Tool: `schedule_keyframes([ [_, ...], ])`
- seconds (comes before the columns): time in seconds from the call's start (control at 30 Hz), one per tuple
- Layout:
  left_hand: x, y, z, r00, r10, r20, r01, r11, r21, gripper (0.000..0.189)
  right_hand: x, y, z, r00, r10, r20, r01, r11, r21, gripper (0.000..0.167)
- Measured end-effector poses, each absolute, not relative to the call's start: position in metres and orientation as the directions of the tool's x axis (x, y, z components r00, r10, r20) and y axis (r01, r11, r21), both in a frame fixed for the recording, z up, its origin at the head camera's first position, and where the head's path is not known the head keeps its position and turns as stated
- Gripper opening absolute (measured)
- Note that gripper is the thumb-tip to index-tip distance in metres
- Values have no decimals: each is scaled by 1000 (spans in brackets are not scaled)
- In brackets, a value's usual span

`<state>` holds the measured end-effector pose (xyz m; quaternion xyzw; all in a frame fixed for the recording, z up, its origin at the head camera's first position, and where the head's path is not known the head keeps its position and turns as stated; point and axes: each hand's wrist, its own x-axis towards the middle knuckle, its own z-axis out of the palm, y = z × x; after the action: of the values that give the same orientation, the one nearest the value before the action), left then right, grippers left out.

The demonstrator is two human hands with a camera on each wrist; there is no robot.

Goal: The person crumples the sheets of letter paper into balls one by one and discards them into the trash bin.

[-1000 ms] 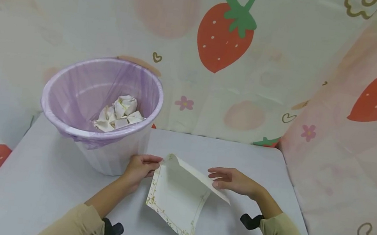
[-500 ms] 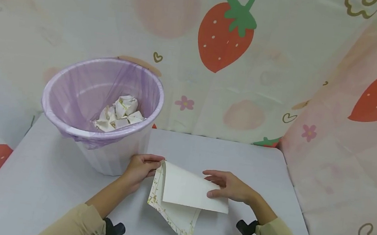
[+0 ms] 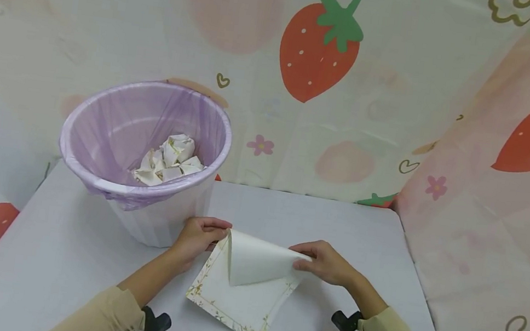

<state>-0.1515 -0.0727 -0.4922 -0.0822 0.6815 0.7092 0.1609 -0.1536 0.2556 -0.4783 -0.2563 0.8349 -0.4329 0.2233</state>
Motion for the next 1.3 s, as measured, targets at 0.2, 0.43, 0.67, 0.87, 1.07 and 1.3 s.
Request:
schedule_keyframes([
  [0.2,-150,-72,-491,-929,100,-356,-349,83,933,29,-154,254,-480,-796,-594,-112,-274,520,-809,31],
  [0.43,-148,-63,-484,-975,71,-210,-175,333,927,50,-154,250,-479,-820,-569,-66,-339,574,-745,30],
  [0.67,-146,-57,-483,-972,134,-193,-163,208,965,35,-155,241,-471,-794,-606,-48,-420,604,-677,34],
  [0.87,-144,-56,-481,-957,223,-184,-145,182,973,31,-155,240,-469,-777,-615,-133,-378,626,-682,39],
  [1.07,-146,-58,-483,-966,218,-136,-95,187,978,28,-155,236,-467,-766,-628,-142,-363,603,-710,35],
  [1.3,-147,-56,-479,-976,202,-76,-30,225,974,27,-157,226,-469,-771,-628,-105,-402,609,-684,32],
])
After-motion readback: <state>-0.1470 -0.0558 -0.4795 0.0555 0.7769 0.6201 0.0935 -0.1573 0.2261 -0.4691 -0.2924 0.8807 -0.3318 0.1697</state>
